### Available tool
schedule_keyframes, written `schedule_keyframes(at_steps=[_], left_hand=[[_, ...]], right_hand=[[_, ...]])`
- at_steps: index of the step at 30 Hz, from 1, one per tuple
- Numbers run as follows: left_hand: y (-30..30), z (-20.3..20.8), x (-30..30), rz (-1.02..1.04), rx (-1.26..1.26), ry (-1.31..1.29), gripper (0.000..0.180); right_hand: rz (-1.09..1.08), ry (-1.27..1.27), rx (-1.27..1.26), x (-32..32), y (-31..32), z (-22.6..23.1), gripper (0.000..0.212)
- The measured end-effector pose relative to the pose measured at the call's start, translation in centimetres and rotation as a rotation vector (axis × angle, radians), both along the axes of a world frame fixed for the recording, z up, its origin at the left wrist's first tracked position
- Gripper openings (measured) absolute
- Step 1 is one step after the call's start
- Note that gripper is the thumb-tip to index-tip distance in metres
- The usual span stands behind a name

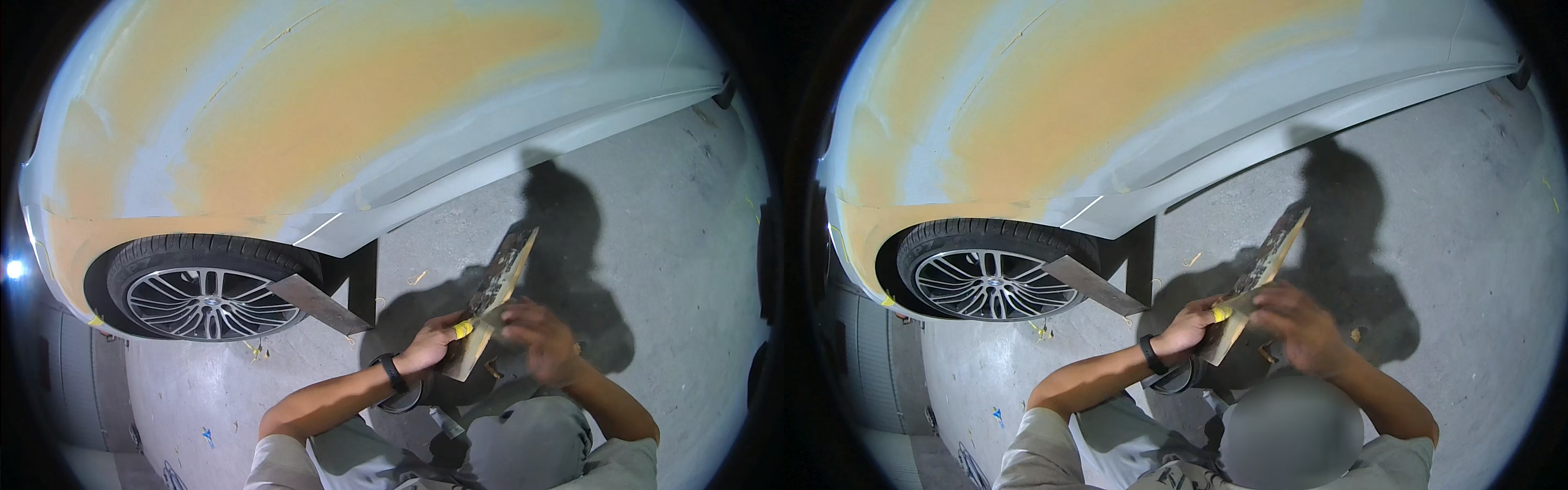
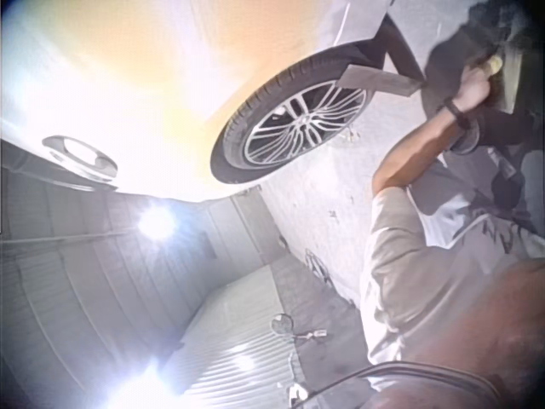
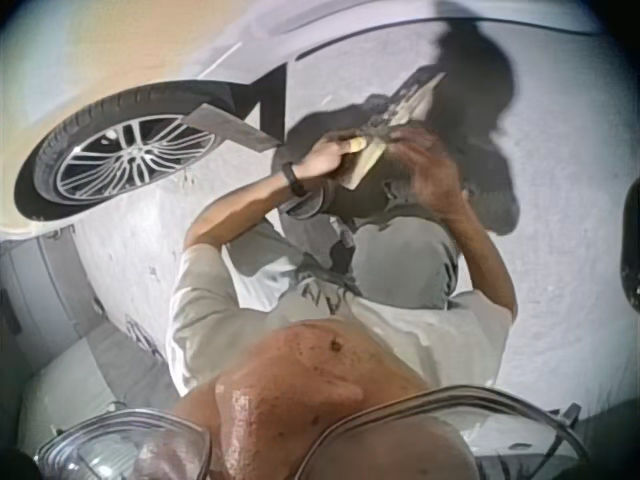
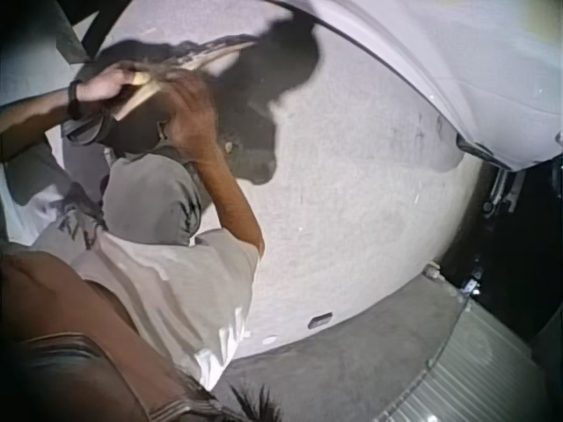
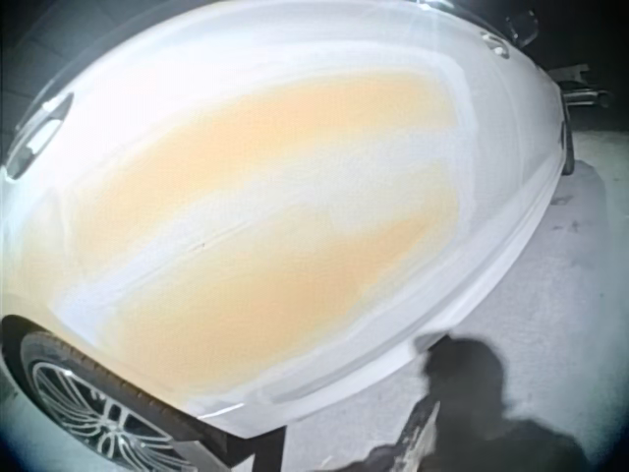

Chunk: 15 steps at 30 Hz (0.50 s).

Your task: The person sands the rear quarter panel of a white car using a sanding block and sandpaper. They repeatedly apply and remove sandpaper, sanding the surface in long strokes and checking the finish by hand.

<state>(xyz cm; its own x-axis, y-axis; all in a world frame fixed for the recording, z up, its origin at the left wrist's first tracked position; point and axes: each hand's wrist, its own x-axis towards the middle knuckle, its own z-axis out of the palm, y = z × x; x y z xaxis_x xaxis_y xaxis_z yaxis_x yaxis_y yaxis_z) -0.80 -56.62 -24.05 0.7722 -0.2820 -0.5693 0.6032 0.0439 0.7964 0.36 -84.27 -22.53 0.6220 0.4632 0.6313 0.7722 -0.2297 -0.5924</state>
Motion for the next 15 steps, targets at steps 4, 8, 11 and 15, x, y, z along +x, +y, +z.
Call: schedule_keyframes(at_steps=[4, 8, 11, 15], left_hand=[[0.2, 1.6, -0.8, -0.083, -0.056, -0.312, 0.046], [1.2, 2.8, -2.1, 0.063, -0.328, -0.214, 0.041], [1.6, 3.0, -2.7, 0.058, -0.187, -0.232, 0.052], [2.9, 3.4, -3.8, 0.116, -0.200, 0.038, 0.052]], right_hand=[[0.231, -0.203, -0.025, -0.6, 3.5, 1.4, 0.045], [0.143, -0.207, -0.104, -0.9, 2.7, 0.2, 0.047], [0.073, -0.223, -0.142, -0.4, 0.4, -1.5, 0.049], [-0.067, -0.242, -0.476, 1.7, -3.4, -3.7, 0.047]])
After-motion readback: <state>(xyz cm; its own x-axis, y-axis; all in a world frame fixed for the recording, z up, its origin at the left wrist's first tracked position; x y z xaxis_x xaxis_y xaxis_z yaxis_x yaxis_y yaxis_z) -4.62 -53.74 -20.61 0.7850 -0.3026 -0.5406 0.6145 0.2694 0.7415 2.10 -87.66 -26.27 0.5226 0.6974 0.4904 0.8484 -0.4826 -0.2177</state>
